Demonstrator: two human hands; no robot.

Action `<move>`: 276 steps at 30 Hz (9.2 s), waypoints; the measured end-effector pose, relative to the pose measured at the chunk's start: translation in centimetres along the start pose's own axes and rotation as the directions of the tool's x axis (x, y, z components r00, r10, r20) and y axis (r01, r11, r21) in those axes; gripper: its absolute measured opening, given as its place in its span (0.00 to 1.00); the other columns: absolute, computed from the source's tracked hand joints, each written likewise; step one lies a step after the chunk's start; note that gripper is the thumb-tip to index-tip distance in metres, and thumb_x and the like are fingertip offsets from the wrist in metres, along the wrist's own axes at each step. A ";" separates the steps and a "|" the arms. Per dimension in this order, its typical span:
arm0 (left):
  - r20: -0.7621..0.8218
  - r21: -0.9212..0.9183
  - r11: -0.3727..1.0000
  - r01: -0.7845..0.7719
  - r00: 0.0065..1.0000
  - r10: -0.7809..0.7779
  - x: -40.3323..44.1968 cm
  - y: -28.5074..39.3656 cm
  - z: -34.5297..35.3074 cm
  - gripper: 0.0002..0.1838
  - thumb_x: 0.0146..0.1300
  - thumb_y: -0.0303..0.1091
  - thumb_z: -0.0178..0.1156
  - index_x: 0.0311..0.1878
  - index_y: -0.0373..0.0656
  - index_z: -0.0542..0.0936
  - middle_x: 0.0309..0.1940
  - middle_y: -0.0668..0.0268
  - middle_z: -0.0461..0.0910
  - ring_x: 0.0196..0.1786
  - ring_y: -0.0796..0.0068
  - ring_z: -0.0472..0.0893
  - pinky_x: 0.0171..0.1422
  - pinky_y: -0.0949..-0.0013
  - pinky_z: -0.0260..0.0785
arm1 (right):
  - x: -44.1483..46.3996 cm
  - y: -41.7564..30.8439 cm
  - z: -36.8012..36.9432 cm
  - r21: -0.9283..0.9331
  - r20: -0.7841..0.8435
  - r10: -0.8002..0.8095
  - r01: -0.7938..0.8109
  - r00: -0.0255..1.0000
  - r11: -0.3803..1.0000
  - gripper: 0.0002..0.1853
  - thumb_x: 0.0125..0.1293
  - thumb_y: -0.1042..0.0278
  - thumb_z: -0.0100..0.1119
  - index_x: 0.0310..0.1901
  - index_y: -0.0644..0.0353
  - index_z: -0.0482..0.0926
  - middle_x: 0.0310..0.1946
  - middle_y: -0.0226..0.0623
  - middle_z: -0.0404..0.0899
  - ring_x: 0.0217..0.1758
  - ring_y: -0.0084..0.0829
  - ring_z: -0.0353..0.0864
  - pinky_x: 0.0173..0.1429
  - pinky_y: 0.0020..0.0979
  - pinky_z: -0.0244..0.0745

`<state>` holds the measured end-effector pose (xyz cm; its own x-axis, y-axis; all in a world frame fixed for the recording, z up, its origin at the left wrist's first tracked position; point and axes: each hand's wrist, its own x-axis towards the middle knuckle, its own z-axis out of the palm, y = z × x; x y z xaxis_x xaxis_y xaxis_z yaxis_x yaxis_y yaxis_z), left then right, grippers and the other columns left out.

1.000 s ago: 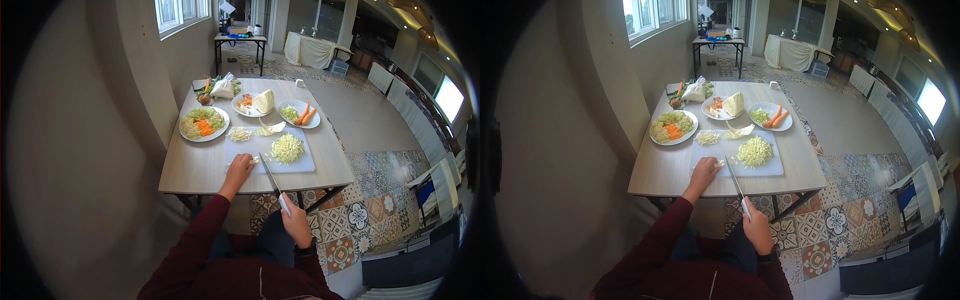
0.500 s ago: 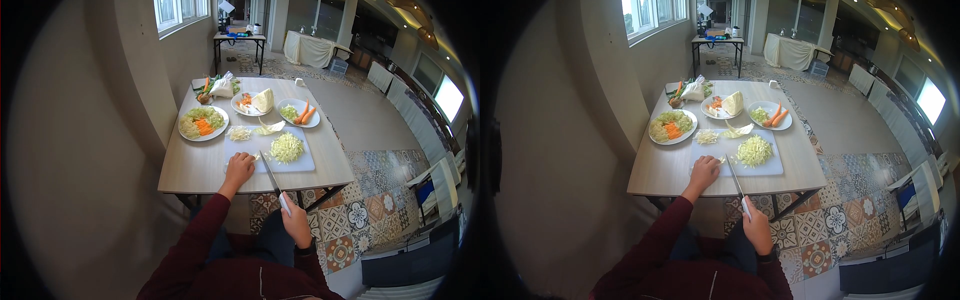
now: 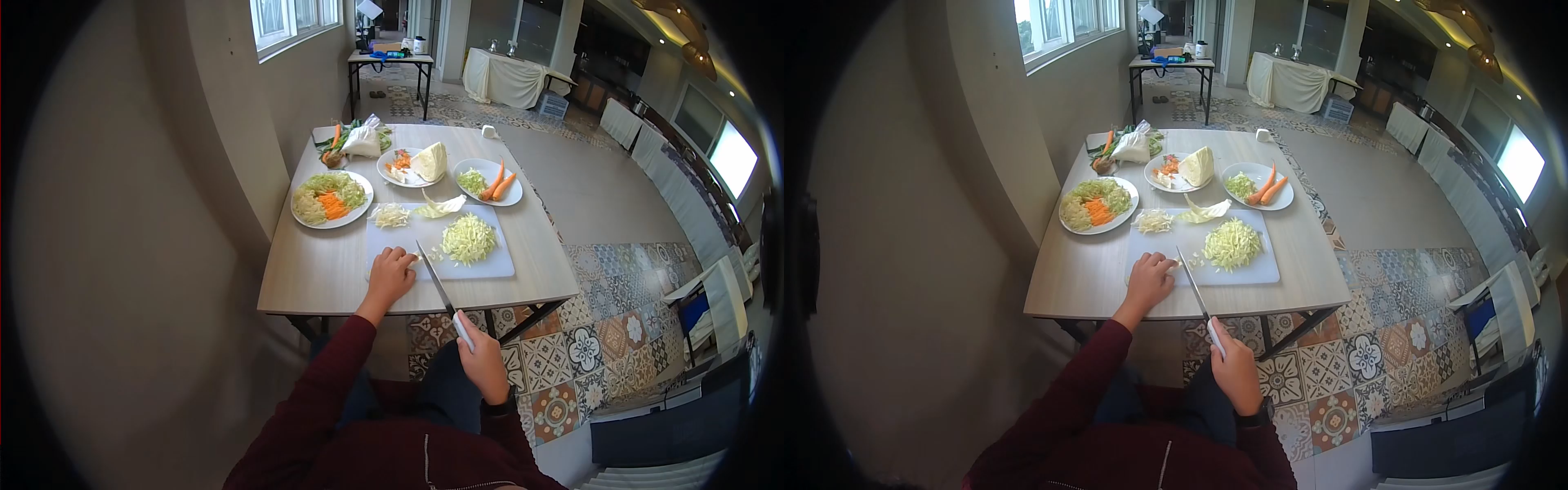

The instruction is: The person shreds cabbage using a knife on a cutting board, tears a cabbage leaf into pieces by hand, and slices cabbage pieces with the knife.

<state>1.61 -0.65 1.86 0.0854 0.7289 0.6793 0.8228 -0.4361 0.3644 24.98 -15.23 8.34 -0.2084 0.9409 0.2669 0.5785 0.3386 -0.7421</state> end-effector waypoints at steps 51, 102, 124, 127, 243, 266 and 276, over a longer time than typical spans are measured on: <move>0.001 -0.019 0.997 0.075 0.997 -0.075 -0.1 -0.5 0.6 0.07 0.54 0.30 0.67 0.37 0.46 0.85 0.38 0.67 0.84 0.46 0.61 0.79 0.50 0.58 0.71 | -0.5 -1.1 1.1 -0.197 0.101 0.055 -0.035 0.993 0.980 0.30 0.65 0.78 0.54 0.70 0.61 0.69 0.30 0.60 0.78 0.36 0.58 0.79 0.43 0.49 0.74; -0.005 0.003 0.999 0.044 0.999 -0.044 -0.2 -0.6 0.5 0.05 0.57 0.31 0.67 0.37 0.47 0.85 0.39 0.70 0.84 0.46 0.62 0.79 0.51 0.58 0.71 | 1.4 0.7 -1.1 0.061 -0.032 0.135 -0.133 0.990 0.989 0.25 0.67 0.76 0.55 0.66 0.64 0.73 0.50 0.63 0.80 0.54 0.56 0.81 0.56 0.42 0.77; -0.042 -0.010 1.000 0.010 0.999 -0.010 -0.2 -0.8 0.9 0.06 0.54 0.31 0.68 0.36 0.48 0.84 0.37 0.71 0.83 0.43 0.62 0.79 0.47 0.57 0.71 | -0.7 -0.4 1.6 -0.215 0.037 -0.014 0.022 0.999 0.976 0.29 0.64 0.76 0.57 0.69 0.53 0.73 0.28 0.53 0.75 0.33 0.53 0.78 0.41 0.47 0.73; -0.042 -0.010 1.000 0.015 0.999 -0.015 -0.1 -0.9 1.0 0.06 0.54 0.31 0.68 0.36 0.48 0.84 0.37 0.71 0.84 0.43 0.62 0.79 0.47 0.58 0.71 | -1.1 -0.9 1.4 -0.220 0.056 0.009 0.003 0.998 0.975 0.29 0.64 0.77 0.57 0.69 0.55 0.72 0.28 0.54 0.76 0.33 0.53 0.78 0.41 0.48 0.73; 0.018 -0.009 0.998 0.068 0.998 -0.067 -0.2 -0.5 0.4 0.06 0.54 0.30 0.68 0.35 0.47 0.83 0.38 0.69 0.83 0.45 0.61 0.79 0.51 0.58 0.71 | 3.2 -0.6 6.0 -0.320 0.068 0.009 0.013 0.998 0.947 0.29 0.66 0.76 0.53 0.70 0.62 0.68 0.28 0.56 0.77 0.33 0.55 0.79 0.41 0.49 0.76; -0.012 -0.034 0.997 0.062 0.998 -0.062 -0.3 -0.5 0.4 0.06 0.54 0.31 0.66 0.36 0.45 0.83 0.39 0.66 0.82 0.46 0.60 0.78 0.50 0.56 0.69 | -0.7 -1.3 2.7 -0.225 0.099 0.051 -0.028 0.994 0.974 0.27 0.67 0.74 0.53 0.69 0.60 0.70 0.31 0.59 0.78 0.36 0.57 0.80 0.43 0.51 0.75; -0.018 -0.037 0.996 0.076 0.997 -0.076 -0.3 -0.5 0.5 0.07 0.53 0.31 0.67 0.36 0.45 0.82 0.38 0.66 0.81 0.46 0.59 0.78 0.50 0.55 0.70 | 0.7 -0.7 1.8 -0.122 0.075 0.023 -0.014 0.997 0.992 0.30 0.64 0.77 0.56 0.70 0.61 0.70 0.33 0.62 0.80 0.37 0.57 0.82 0.43 0.45 0.76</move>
<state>1.43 -0.36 1.19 0.0121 0.7501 0.6612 0.8058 -0.3988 0.4377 23.00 -14.79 7.89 -0.2536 0.9459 0.2026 0.6732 0.3230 -0.6652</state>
